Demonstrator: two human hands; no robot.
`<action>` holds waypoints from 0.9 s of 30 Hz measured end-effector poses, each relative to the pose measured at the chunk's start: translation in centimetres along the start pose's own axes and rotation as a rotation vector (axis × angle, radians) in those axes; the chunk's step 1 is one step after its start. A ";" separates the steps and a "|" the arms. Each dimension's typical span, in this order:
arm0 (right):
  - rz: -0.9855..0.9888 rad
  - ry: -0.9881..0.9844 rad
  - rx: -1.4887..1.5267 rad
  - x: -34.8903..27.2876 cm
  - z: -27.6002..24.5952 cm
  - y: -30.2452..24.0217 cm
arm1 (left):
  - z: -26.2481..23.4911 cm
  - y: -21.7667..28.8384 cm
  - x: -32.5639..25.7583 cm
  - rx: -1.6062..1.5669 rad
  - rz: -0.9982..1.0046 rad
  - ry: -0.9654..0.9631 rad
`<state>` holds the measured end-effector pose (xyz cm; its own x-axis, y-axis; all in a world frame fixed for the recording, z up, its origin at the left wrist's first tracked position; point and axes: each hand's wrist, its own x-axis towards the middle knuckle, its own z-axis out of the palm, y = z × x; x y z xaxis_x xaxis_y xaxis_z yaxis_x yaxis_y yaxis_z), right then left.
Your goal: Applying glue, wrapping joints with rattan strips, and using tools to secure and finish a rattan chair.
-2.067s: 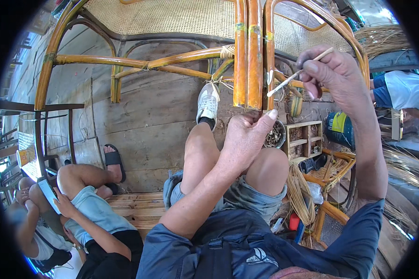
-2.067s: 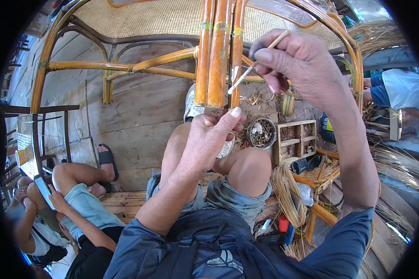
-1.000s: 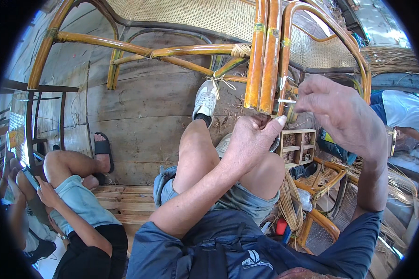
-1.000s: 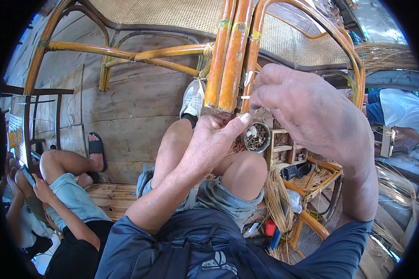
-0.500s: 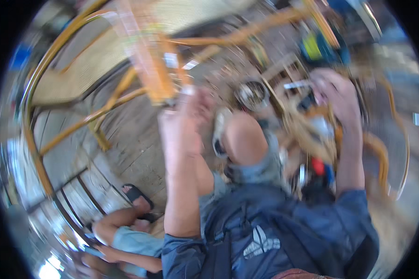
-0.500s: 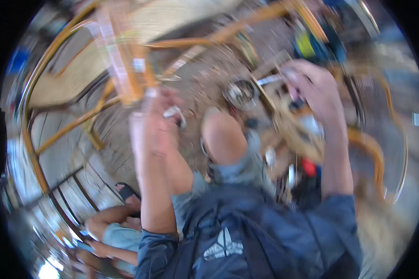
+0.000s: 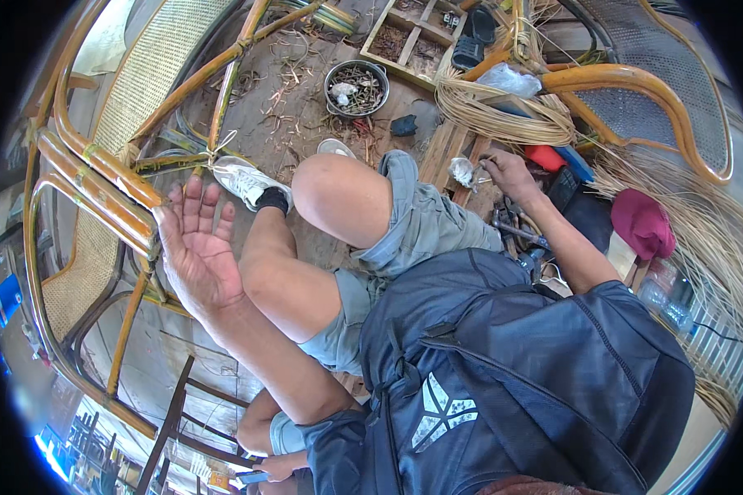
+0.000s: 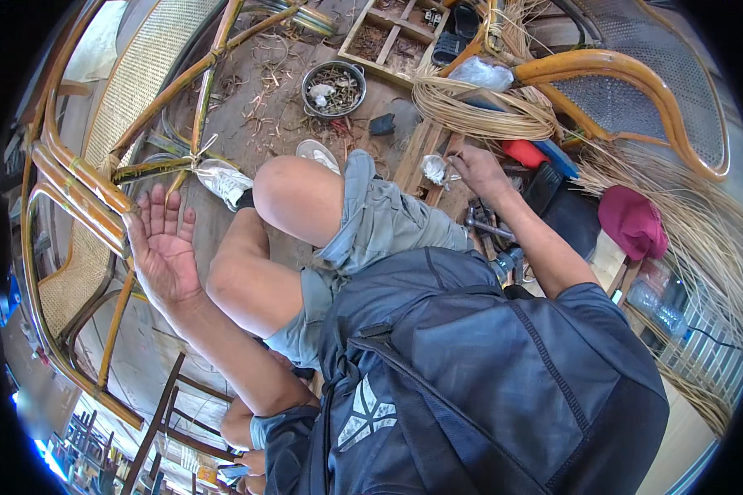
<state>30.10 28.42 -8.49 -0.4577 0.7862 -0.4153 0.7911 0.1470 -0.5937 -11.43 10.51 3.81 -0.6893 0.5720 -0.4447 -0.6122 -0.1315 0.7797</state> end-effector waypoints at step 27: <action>0.455 0.060 1.039 -0.5 2.3 4.7 | -1.2 -0.1 0.8 -0.007 -0.008 -0.051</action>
<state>33.15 27.35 -12.64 -0.1711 0.6709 -0.7216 0.1461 -0.7070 -0.6920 -12.34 9.98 2.82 -0.6638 0.6136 -0.4276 -0.6205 -0.1326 0.7729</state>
